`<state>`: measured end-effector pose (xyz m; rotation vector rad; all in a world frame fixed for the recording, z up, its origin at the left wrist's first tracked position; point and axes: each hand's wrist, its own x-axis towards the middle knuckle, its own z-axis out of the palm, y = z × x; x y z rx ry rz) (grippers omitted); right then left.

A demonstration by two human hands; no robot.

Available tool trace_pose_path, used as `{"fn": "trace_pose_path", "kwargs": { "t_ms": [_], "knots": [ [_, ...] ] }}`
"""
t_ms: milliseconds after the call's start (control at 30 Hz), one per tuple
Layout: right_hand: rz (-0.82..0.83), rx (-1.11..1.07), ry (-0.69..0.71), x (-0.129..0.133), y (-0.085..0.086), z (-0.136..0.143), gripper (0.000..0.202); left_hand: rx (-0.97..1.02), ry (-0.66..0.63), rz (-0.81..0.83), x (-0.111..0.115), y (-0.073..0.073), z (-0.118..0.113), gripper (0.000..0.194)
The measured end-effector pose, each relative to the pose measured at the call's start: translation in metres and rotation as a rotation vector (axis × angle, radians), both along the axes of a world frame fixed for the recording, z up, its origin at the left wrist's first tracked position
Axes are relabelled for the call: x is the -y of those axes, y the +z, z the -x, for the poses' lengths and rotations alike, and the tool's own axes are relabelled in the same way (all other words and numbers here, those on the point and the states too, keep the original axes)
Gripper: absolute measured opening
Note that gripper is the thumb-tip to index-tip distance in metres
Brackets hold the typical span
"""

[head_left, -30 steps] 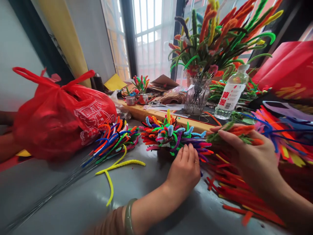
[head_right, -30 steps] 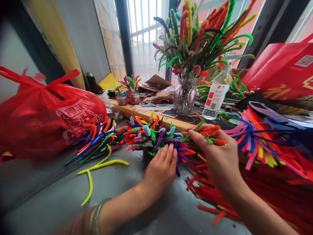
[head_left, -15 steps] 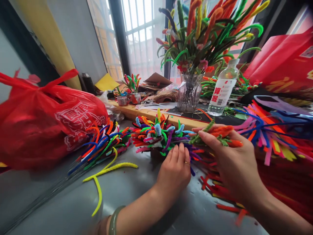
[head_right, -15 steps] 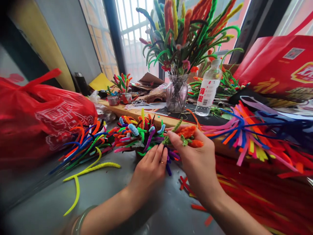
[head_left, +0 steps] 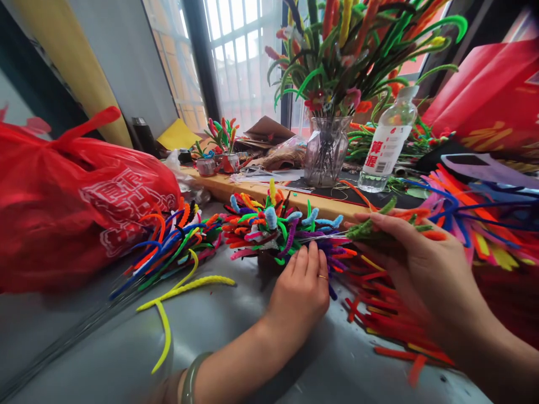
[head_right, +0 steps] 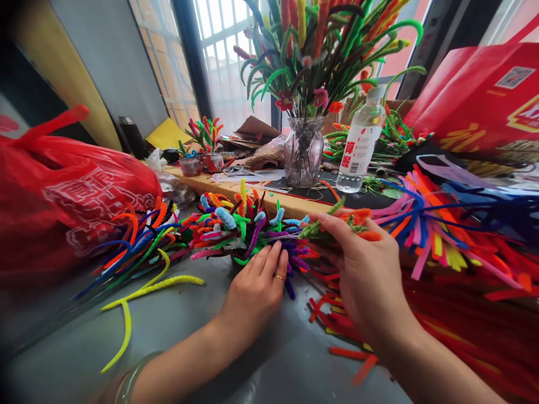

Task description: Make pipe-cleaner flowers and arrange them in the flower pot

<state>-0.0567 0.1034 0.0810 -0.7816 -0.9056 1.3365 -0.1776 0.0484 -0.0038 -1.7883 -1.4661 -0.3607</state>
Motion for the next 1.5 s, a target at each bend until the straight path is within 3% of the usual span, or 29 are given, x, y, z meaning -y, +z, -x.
{"fn": "trace_pose_path", "kwargs": {
  "t_ms": [333, 467, 633, 767, 967, 1167, 1400, 1500],
  "knots": [
    [0.153, -0.051, 0.068, -0.003, -0.003, -0.007, 0.005, 0.002, -0.002, 0.015, 0.001, 0.001, 0.001, 0.034],
    [0.234, -0.063, 0.033, 0.000, 0.004, -0.014, 0.009, 0.013, 0.008, 0.024, 0.001, 0.002, 0.001, 0.034],
    [0.219, -0.055, -0.026, 0.005, 0.008, -0.019, 0.007, 0.007, -0.004, 0.022, 0.001, 0.001, 0.001, 0.034],
    [0.184, -0.156, 0.030, 0.005, -0.004, -0.008, 0.008, 0.008, -0.002, 0.026, 0.002, -0.001, 0.001, 0.035],
    [0.320, -0.212, 0.022, -0.006, -0.027, -0.005, 0.013, 0.029, 0.012, 0.018, 0.001, -0.003, 0.001, 0.037],
    [0.111, -0.063, 0.002, -0.012, -0.036, -0.015, 0.005, 0.019, 0.002, 0.012, 0.001, -0.002, 0.001, 0.036],
    [0.007, 0.019, 0.036, -0.001, -0.033, 0.004, 0.015, -0.004, 0.000, 0.025, 0.002, -0.002, 0.001, 0.036],
    [-0.111, 0.130, 0.033, -0.001, -0.036, 0.011, 0.017, -0.005, 0.009, 0.028, 0.003, -0.002, 0.001, 0.036]
  ]
}}
